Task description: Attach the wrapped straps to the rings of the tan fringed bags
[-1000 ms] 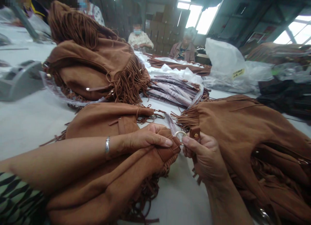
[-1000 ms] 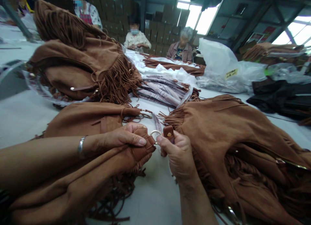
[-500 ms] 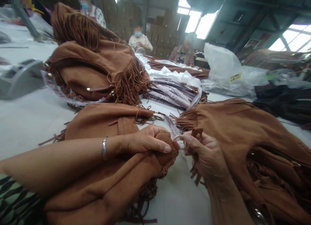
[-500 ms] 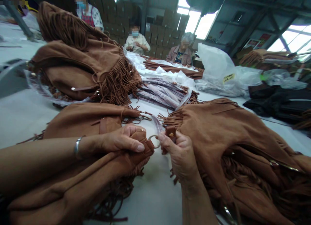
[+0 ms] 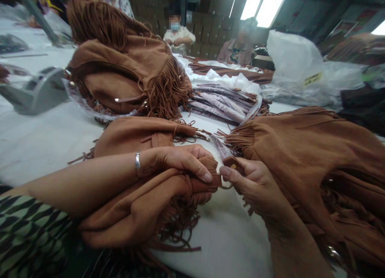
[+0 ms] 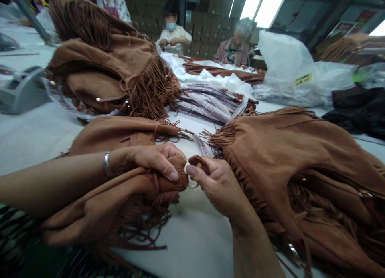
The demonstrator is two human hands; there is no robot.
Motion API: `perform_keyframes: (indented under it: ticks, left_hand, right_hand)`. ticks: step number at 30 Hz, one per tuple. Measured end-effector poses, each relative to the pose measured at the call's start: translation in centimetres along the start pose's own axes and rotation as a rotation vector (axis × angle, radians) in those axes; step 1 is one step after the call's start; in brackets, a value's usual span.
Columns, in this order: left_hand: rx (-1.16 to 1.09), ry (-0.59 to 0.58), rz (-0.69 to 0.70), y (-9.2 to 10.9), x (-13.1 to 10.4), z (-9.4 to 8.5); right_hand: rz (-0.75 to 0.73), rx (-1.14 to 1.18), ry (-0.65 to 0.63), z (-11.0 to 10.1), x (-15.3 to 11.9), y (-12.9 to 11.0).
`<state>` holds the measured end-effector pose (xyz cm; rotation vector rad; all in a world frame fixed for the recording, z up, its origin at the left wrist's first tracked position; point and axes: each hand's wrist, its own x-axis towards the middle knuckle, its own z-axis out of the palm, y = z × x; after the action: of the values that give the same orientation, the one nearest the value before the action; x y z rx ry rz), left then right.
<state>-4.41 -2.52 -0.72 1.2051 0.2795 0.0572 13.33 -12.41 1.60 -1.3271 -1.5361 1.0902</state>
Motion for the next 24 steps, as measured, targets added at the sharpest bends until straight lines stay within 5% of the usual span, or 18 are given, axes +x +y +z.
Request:
perform_keyframes:
  ticks: [11,16,18,20,24]
  left_hand:
    - [-0.181,0.043,0.076,0.1,-0.2,0.4]
    - [-0.031,-0.224,-0.181,0.4,-0.1,-0.5]
    - [-0.044,-0.303,-0.212,0.2,-0.1,-0.7]
    - [-0.086,-0.261,-0.194,0.1,-0.2,-0.8]
    - [-0.177,-0.078,-0.043,0.2,-0.5,-0.7]
  right_hand:
    - [0.011,0.157,0.242,1.3,0.6,2.2]
    - [0.187,0.072,-0.257,0.7,0.3,0.6]
    - [0.265,0.137,-0.364,0.8,0.2,0.5]
    - [0.275,0.249,-0.281,1.4,0.2,0.8]
    - [0.176,0.407,0.21,3.3,0.6,2.0]
